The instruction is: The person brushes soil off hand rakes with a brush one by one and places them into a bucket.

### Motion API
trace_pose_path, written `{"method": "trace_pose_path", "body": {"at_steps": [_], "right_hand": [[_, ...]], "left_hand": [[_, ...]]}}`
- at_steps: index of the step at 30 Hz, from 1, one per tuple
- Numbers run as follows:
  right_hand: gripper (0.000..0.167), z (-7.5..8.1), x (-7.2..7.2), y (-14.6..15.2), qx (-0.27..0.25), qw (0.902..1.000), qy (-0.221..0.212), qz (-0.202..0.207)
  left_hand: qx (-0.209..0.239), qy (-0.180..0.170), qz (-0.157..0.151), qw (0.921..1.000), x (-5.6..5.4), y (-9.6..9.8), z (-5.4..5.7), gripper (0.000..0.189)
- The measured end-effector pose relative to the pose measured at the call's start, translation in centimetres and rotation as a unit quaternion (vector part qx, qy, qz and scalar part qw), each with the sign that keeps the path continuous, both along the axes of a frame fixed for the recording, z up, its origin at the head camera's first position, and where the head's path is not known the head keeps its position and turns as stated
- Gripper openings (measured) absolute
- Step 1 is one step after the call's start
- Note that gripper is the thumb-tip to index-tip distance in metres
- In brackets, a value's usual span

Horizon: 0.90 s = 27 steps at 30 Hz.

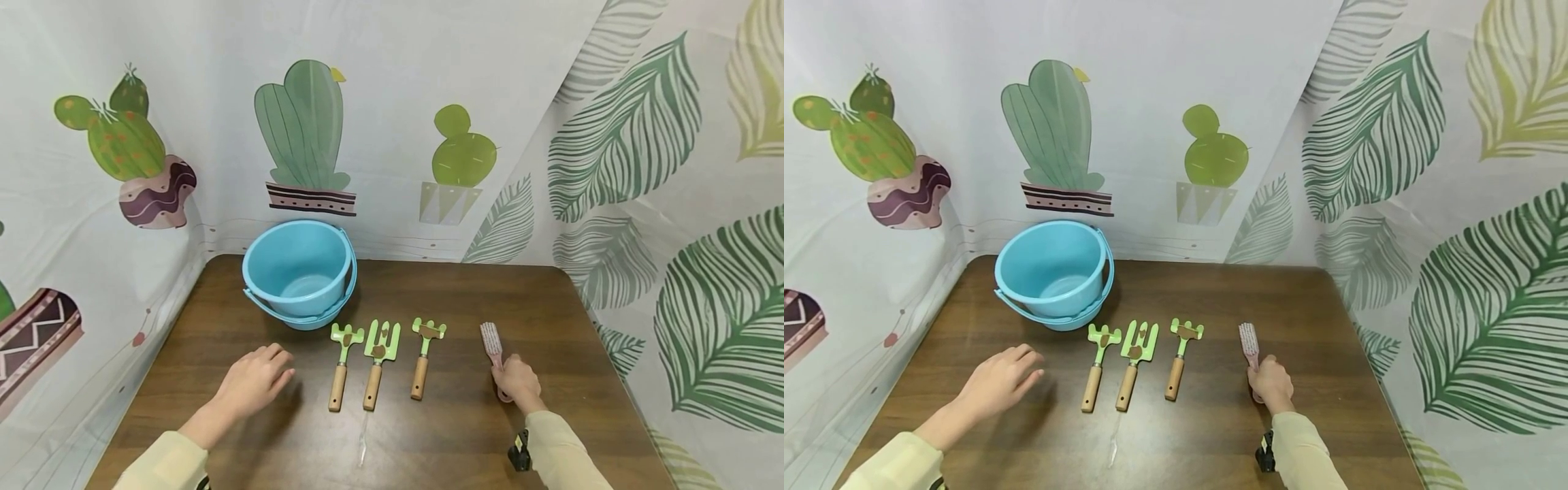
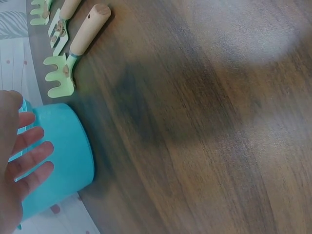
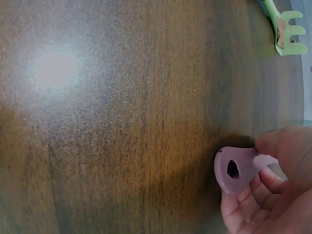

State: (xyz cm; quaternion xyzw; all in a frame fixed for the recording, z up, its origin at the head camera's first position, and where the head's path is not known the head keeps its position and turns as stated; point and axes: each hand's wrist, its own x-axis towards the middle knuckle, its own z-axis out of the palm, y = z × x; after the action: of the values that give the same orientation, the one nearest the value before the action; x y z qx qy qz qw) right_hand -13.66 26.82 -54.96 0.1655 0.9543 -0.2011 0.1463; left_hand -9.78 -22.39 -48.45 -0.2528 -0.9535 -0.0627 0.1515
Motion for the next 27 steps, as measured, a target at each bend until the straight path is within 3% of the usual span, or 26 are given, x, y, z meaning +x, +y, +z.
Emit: {"method": "trace_pose_path", "body": {"at_steps": [20, 27], "right_hand": [[0.014, 1.0, 0.4, -0.4, -0.019, 0.9977, 0.052, 0.039], [0.017, 0.9, 0.4, -0.5, -0.02, 0.9967, 0.065, 0.045]], "left_hand": [[-0.004, -0.003, -0.002, 1.0, 0.1, 0.7, -1.2, 0.014], [-0.002, 0.003, -0.006, 1.0, 0.2, 0.8, -1.4, 0.013]]}}
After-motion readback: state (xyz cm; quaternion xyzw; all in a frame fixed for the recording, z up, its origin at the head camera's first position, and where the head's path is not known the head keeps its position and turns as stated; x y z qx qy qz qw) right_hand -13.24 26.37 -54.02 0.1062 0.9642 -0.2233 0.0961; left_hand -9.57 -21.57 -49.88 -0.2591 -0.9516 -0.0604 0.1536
